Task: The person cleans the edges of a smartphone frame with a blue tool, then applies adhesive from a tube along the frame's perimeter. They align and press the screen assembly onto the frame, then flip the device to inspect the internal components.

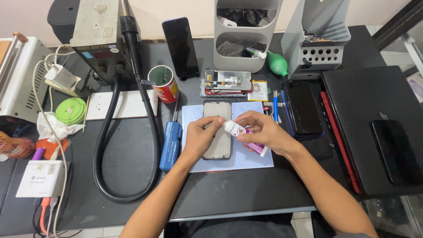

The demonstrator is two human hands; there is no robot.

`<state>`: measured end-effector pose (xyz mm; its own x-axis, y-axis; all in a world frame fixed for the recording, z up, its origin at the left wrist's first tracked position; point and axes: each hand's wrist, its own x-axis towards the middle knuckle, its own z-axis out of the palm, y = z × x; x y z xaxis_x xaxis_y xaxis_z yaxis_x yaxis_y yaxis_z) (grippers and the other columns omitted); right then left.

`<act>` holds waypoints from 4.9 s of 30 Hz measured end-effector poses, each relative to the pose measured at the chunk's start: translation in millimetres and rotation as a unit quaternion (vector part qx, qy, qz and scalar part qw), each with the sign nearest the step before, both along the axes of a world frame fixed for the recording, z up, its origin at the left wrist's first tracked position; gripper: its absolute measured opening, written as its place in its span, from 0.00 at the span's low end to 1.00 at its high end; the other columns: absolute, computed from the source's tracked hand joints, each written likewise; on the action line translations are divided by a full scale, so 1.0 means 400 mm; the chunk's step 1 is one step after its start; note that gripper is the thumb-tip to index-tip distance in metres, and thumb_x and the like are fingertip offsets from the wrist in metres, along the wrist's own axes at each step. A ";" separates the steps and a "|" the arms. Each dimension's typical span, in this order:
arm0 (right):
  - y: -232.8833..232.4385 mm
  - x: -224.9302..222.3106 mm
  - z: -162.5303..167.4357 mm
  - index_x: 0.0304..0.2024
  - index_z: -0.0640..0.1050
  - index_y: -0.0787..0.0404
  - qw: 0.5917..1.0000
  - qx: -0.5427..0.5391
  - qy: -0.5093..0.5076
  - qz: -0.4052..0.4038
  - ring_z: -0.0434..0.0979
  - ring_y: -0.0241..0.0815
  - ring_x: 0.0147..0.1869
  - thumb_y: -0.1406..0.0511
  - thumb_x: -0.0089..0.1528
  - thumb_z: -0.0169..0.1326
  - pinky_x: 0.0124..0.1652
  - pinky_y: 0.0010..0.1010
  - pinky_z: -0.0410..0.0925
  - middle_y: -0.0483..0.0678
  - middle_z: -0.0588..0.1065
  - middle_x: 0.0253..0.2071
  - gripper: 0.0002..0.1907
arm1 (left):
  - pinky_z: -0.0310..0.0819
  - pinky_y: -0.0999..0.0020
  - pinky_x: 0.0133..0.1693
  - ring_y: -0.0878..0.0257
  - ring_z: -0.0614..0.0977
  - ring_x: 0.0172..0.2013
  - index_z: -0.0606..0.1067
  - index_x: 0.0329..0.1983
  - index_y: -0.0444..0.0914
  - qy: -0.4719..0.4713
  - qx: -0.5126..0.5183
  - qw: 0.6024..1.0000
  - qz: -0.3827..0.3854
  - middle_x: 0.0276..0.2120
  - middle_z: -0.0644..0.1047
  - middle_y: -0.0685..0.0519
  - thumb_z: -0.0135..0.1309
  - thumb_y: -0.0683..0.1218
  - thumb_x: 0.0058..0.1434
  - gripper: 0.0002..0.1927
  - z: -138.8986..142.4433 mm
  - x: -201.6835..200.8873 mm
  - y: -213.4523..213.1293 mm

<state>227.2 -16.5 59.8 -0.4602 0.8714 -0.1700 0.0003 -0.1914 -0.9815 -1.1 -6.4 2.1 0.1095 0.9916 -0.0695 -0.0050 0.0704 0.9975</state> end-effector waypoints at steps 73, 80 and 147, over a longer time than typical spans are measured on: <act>0.071 0.134 -0.040 0.54 0.75 0.59 0.907 0.018 0.327 -0.263 0.78 0.40 0.51 0.62 0.65 0.58 0.51 0.33 0.71 0.48 0.78 0.47 0.16 | 0.65 0.75 0.33 0.71 0.71 0.28 0.70 0.25 0.39 -0.116 -0.043 0.990 -0.073 0.25 0.74 0.57 0.41 0.64 0.72 0.29 -0.022 -0.023 0.013; 0.063 0.065 -0.076 0.38 0.73 0.65 0.949 -0.119 0.243 -0.159 0.74 0.40 0.25 0.61 0.64 0.58 0.28 0.35 0.70 0.51 0.74 0.31 0.13 | 0.73 0.73 0.40 0.70 0.77 0.34 0.74 0.33 0.39 -0.186 -0.054 0.980 -0.053 0.34 0.78 0.55 0.42 0.63 0.72 0.25 -0.020 -0.020 0.015; 0.039 0.042 -0.022 0.42 0.76 0.74 0.964 -0.104 0.229 -0.090 0.74 0.42 0.27 0.57 0.67 0.49 0.32 0.38 0.70 0.56 0.76 0.36 0.21 | 0.79 0.67 0.44 0.62 0.84 0.43 0.74 0.51 0.34 -0.346 -0.158 0.919 0.099 0.43 0.81 0.50 0.51 0.49 0.64 0.17 0.049 -0.058 0.044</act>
<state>244.0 -0.8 50.8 -0.3726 0.9132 -0.1648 -0.4746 -0.3402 -0.8118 -24.3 11.1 21.8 0.0560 0.9389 -0.3396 -0.6753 0.2862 0.6798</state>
